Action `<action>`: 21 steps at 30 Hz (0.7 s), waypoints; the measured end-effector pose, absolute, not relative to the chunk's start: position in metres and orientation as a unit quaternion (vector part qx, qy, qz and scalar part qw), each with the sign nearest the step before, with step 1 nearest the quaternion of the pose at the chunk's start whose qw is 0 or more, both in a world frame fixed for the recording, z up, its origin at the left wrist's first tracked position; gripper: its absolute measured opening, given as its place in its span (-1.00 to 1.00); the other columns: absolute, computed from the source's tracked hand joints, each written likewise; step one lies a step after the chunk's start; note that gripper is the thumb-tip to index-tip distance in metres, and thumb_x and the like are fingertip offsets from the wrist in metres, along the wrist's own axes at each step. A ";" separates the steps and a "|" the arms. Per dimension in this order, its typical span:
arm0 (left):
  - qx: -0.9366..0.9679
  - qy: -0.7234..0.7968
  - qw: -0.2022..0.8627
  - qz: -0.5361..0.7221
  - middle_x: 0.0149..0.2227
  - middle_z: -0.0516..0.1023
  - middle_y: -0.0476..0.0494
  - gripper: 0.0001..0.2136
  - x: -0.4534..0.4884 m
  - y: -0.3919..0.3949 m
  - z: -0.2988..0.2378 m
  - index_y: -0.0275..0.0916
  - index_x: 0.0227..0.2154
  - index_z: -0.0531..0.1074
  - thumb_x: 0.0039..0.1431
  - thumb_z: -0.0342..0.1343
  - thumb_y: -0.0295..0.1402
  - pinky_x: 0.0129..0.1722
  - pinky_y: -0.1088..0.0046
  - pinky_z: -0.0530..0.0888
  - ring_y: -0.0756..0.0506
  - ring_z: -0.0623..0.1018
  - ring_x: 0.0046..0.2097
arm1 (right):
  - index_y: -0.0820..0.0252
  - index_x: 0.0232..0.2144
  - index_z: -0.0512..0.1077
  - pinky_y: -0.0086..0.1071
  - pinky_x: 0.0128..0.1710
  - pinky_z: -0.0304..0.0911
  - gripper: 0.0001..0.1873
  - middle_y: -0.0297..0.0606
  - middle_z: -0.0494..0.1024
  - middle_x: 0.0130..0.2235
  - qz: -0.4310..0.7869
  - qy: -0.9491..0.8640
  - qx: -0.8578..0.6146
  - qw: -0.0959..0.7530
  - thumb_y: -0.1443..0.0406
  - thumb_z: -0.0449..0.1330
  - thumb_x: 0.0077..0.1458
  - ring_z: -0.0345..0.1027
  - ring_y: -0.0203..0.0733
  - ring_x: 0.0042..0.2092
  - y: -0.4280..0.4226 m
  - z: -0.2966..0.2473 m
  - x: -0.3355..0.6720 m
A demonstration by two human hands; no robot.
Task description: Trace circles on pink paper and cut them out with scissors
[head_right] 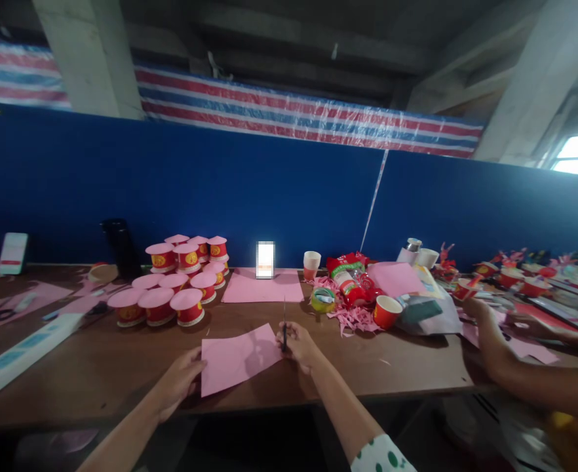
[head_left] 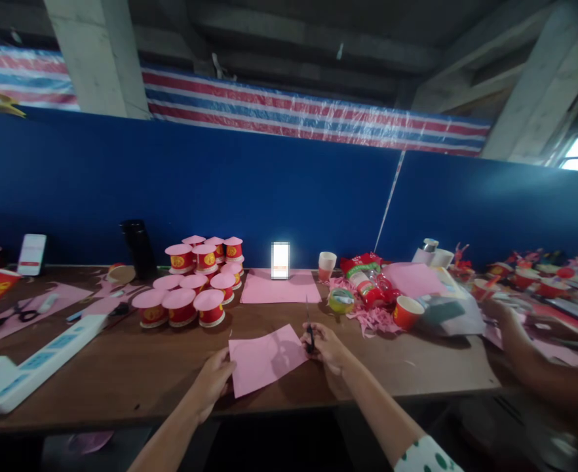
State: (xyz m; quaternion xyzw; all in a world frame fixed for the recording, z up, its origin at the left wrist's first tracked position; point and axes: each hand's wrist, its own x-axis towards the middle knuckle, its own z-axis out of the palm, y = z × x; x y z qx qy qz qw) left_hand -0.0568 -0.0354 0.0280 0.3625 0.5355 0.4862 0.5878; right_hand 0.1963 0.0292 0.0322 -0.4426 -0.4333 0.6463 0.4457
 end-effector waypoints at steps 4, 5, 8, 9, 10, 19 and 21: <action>0.423 0.530 0.545 0.494 -0.35 0.55 -0.20 -0.60 -0.056 -0.033 0.027 -0.36 -0.14 0.36 -0.13 0.06 -0.40 -0.34 0.34 0.45 -0.16 0.54 -0.29 | 0.13 -0.26 0.27 -0.42 -0.46 0.24 -0.50 -0.40 0.44 -0.44 0.650 -0.425 -0.435 0.455 0.20 0.34 -0.31 0.33 -0.34 -0.45 0.029 0.029 0.197; 0.434 0.529 0.536 0.494 -0.35 0.55 -0.19 -0.61 -0.056 -0.032 0.028 -0.36 -0.16 0.37 -0.14 0.07 -0.39 -0.33 0.34 0.44 -0.16 0.54 -0.30 | 0.13 -0.26 0.27 -0.42 -0.46 0.24 -0.50 -0.41 0.44 -0.44 0.650 -0.425 -0.433 0.458 0.20 0.34 -0.31 0.33 -0.34 -0.45 0.029 0.028 0.198; 0.445 0.533 0.513 0.506 -0.36 0.55 -0.17 -0.64 -0.059 -0.031 0.031 -0.36 -0.19 0.38 -0.12 0.08 -0.34 -0.33 0.36 0.43 -0.15 0.53 -0.31 | 0.09 -0.22 0.28 -0.42 -0.45 0.25 -0.47 -0.41 0.43 -0.41 0.645 -0.428 -0.429 0.465 0.24 0.35 -0.31 0.32 -0.35 -0.42 0.030 0.026 0.202; 0.444 0.532 0.509 0.510 -0.36 0.55 -0.16 -0.64 -0.060 -0.030 0.031 -0.35 -0.19 0.38 -0.11 0.08 -0.32 -0.33 0.36 0.43 -0.14 0.53 -0.32 | 0.09 -0.21 0.28 -0.43 -0.44 0.25 -0.45 -0.41 0.43 -0.40 0.639 -0.432 -0.431 0.469 0.25 0.36 -0.32 0.32 -0.35 -0.41 0.031 0.025 0.204; 0.440 0.533 0.507 0.514 -0.36 0.55 -0.15 -0.64 -0.061 -0.029 0.031 -0.35 -0.20 0.38 -0.11 0.08 -0.31 -0.33 0.36 0.43 -0.14 0.53 -0.32 | 0.09 -0.19 0.28 -0.44 -0.45 0.25 -0.44 -0.41 0.42 -0.40 0.629 -0.436 -0.434 0.475 0.26 0.36 -0.33 0.32 -0.34 -0.40 0.032 0.025 0.206; 0.426 0.477 0.542 0.545 -0.42 0.54 -0.07 -0.68 -0.057 0.011 0.023 -0.29 -0.22 0.39 -0.09 0.08 -0.31 -0.30 0.38 0.39 -0.11 0.51 -0.35 | 0.19 -0.22 0.34 -0.49 -0.60 0.18 -0.44 -0.41 0.39 -0.51 0.503 -0.462 -0.446 0.579 0.21 0.36 -0.36 0.22 -0.37 -0.56 0.062 0.013 0.225; 0.425 0.472 0.540 0.552 -0.45 0.52 -0.06 -0.70 -0.053 0.027 0.023 -0.29 -0.25 0.40 -0.11 0.09 -0.31 -0.31 0.39 0.38 -0.10 0.51 -0.35 | 0.19 -0.23 0.35 -0.47 -0.59 0.20 -0.46 -0.39 0.40 -0.51 0.502 -0.464 -0.441 0.582 0.19 0.36 -0.35 0.24 -0.35 -0.55 0.073 0.013 0.226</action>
